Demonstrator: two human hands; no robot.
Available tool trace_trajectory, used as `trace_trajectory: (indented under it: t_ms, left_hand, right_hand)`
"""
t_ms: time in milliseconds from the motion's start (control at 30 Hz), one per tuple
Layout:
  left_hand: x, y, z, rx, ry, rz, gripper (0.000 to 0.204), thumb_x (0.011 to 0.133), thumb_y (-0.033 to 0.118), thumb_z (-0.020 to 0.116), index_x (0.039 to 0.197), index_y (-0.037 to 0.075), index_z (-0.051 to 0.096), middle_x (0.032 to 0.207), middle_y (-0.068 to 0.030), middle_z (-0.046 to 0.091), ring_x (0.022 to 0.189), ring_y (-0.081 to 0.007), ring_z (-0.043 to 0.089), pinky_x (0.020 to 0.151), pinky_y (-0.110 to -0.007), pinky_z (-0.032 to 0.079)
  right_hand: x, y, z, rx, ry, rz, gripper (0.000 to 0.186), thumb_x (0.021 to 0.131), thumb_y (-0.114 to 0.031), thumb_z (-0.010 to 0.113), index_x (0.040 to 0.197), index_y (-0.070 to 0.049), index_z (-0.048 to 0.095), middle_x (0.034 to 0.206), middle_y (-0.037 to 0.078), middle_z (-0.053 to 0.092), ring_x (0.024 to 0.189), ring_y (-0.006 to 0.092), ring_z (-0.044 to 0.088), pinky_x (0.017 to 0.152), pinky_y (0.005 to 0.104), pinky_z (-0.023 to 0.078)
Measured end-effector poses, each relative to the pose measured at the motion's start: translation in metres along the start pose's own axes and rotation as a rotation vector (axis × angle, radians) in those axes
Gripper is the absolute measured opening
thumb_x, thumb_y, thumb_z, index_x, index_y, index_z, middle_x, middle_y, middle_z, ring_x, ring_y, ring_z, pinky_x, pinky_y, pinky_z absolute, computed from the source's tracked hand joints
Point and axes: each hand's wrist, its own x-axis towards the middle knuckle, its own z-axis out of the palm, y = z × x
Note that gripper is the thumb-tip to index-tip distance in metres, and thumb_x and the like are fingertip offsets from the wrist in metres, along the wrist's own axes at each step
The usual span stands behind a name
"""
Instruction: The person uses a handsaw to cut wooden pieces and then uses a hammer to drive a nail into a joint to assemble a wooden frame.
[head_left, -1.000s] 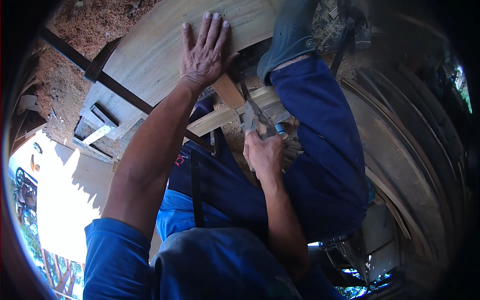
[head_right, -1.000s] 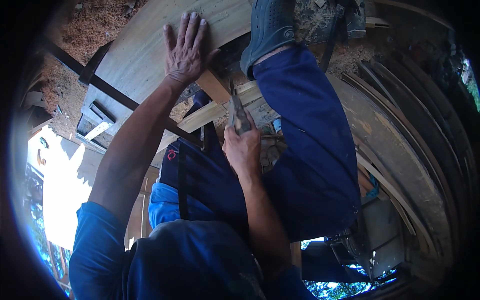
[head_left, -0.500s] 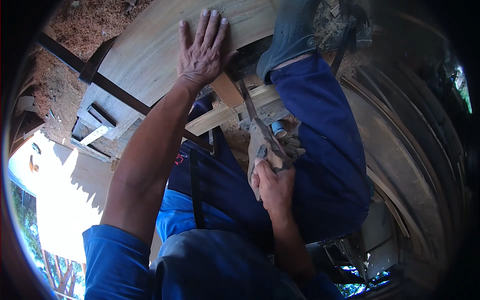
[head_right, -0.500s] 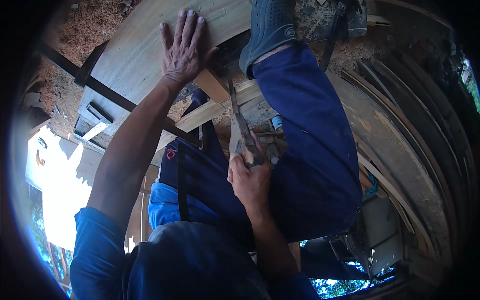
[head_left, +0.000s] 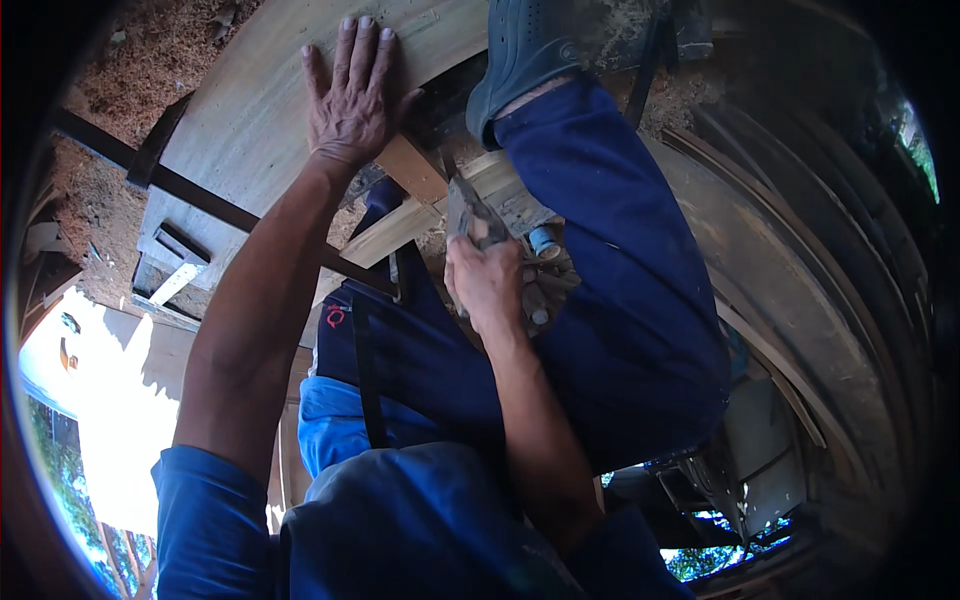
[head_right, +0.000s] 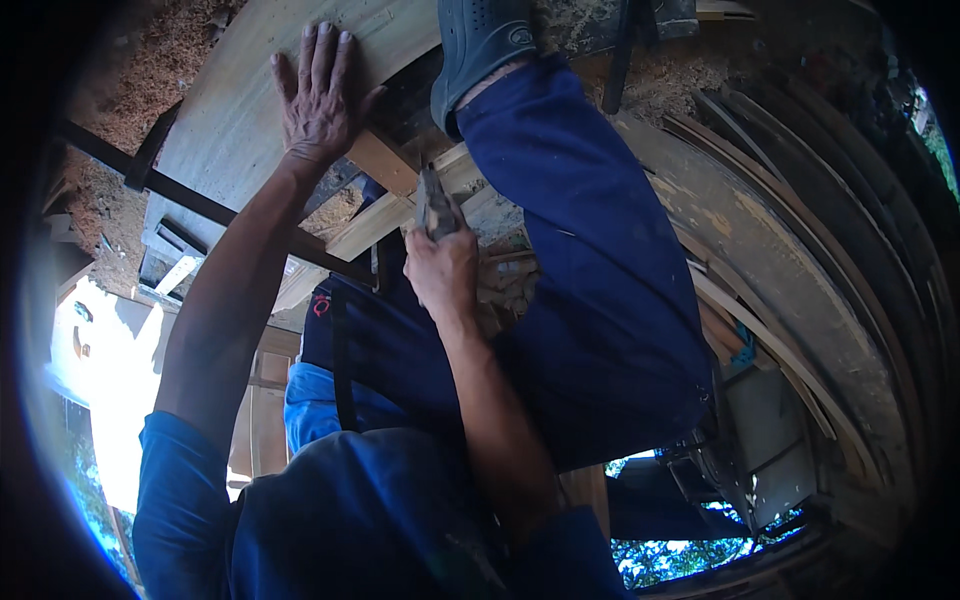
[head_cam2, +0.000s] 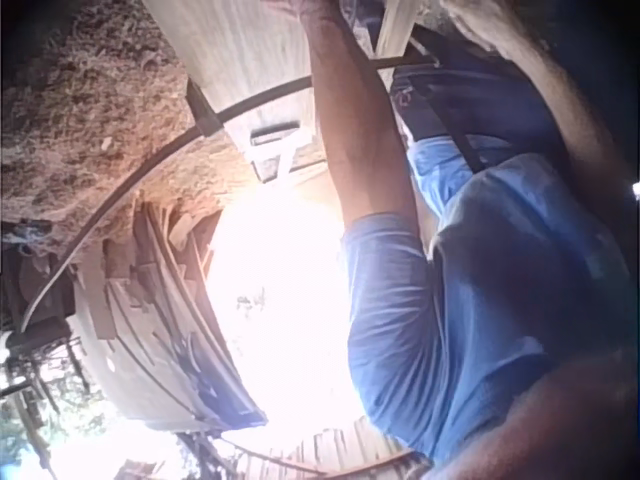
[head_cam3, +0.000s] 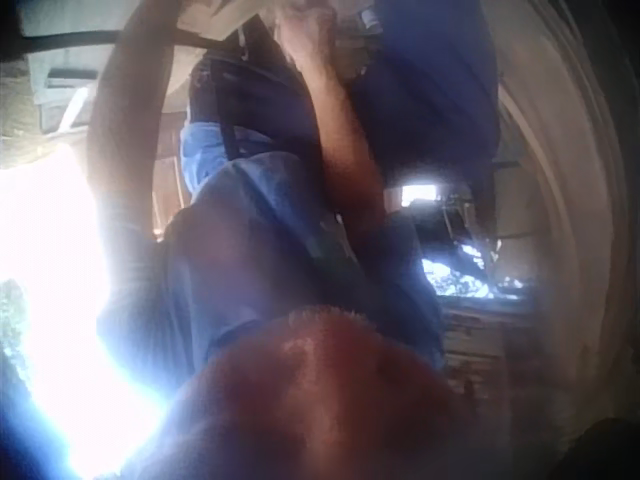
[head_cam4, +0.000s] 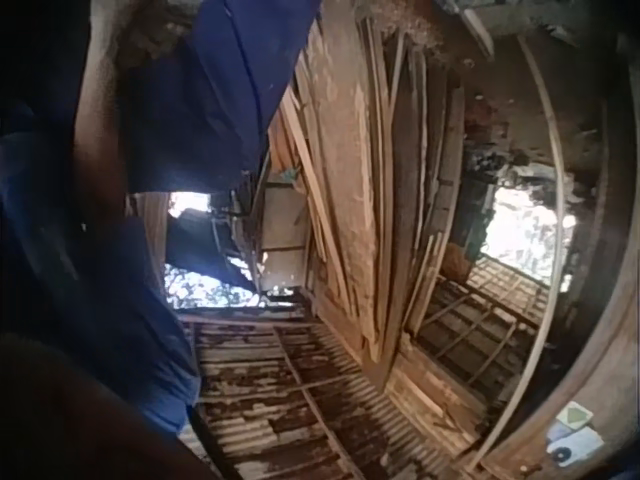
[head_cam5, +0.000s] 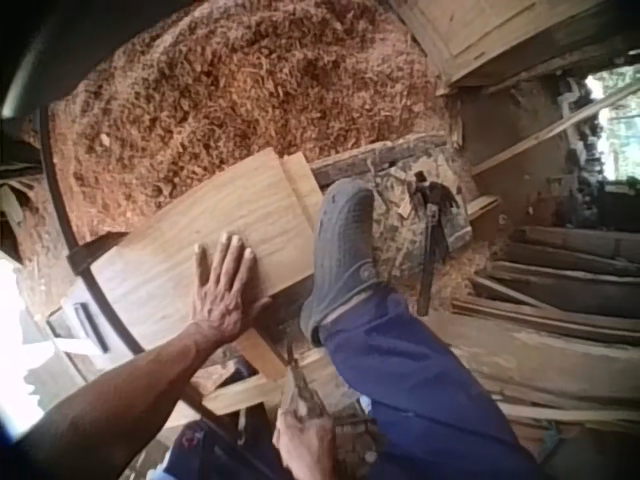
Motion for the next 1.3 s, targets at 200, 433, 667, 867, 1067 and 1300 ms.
trace_trajectory:
  t_ms: [200, 433, 667, 867, 1067, 1300]
  left_hand:
    - [-0.011, -0.010, -0.001, 0.049, -0.050, -0.031, 0.083, 0.090, 0.057, 0.059, 0.153, 0.011, 0.031, 0.161, -0.0134, 0.025, 0.152, -0.0295, 0.014, 0.119, -0.060, -0.001]
    - [-0.008, -0.008, -0.002, 0.022, -0.047, -0.026, 0.083, 0.090, 0.056, 0.058, 0.154, 0.012, 0.029, 0.162, -0.0130, 0.022, 0.153, -0.0291, 0.012, 0.119, -0.061, 0.000]
    - [-0.006, -0.004, -0.003, 0.035, -0.022, -0.009, 0.081, 0.091, 0.057, 0.057, 0.154, 0.013, 0.031, 0.161, -0.0127, 0.025, 0.152, -0.0289, 0.015, 0.119, -0.060, -0.001]
    - [-0.008, -0.006, -0.004, 0.019, -0.039, -0.020, 0.082, 0.091, 0.057, 0.057, 0.154, 0.012, 0.031, 0.162, -0.0130, 0.022, 0.153, -0.0282, 0.013, 0.119, -0.060, -0.001]
    - [-0.001, -0.003, -0.001, -0.017, -0.008, -0.008, 0.082, 0.091, 0.057, 0.057, 0.154, 0.012, 0.029, 0.162, -0.0126, 0.021, 0.153, -0.0281, 0.011, 0.119, -0.060, -0.001]
    - [-0.009, 0.000, -0.004, 0.067, -0.035, -0.003, 0.083, 0.090, 0.057, 0.059, 0.154, 0.012, 0.032, 0.161, -0.0135, 0.025, 0.152, -0.0295, 0.015, 0.119, -0.060, 0.000]
  right_hand:
    - [-0.072, -0.041, 0.027, -0.171, 0.210, -0.040, 0.049, 0.090, 0.000, 0.055, 0.139, 0.000, 0.048, 0.070, 0.007, 0.059, 0.048, 0.0088, 0.054, 0.042, 0.0250, 0.045]
    - [-0.074, -0.037, 0.019, -0.095, 0.185, -0.118, 0.033, 0.090, -0.002, 0.057, 0.122, 0.001, 0.055, 0.058, 0.001, 0.053, 0.042, 0.0086, 0.049, 0.040, 0.0259, 0.042]
    - [-0.003, -0.034, 0.021, -0.191, 0.174, 0.101, 0.045, 0.088, 0.000, 0.055, 0.133, 0.003, 0.051, 0.064, 0.003, 0.056, 0.046, 0.0082, 0.051, 0.039, 0.0253, 0.041]
    - [-0.064, -0.043, 0.025, -0.069, 0.235, 0.059, 0.050, 0.088, 0.004, 0.055, 0.137, -0.004, 0.051, 0.067, 0.002, 0.056, 0.046, 0.0077, 0.050, 0.040, 0.0243, 0.042]
    - [-0.034, -0.031, 0.021, -0.009, 0.229, 0.150, 0.047, 0.087, 0.005, 0.055, 0.134, 0.000, 0.052, 0.068, 0.004, 0.059, 0.046, 0.0081, 0.051, 0.042, 0.0251, 0.045]
    - [0.004, -0.058, 0.028, -0.270, 0.198, 0.121, 0.012, 0.086, -0.004, 0.061, 0.077, 0.002, 0.065, 0.058, 0.003, 0.057, 0.043, 0.0093, 0.049, 0.038, 0.0258, 0.035]
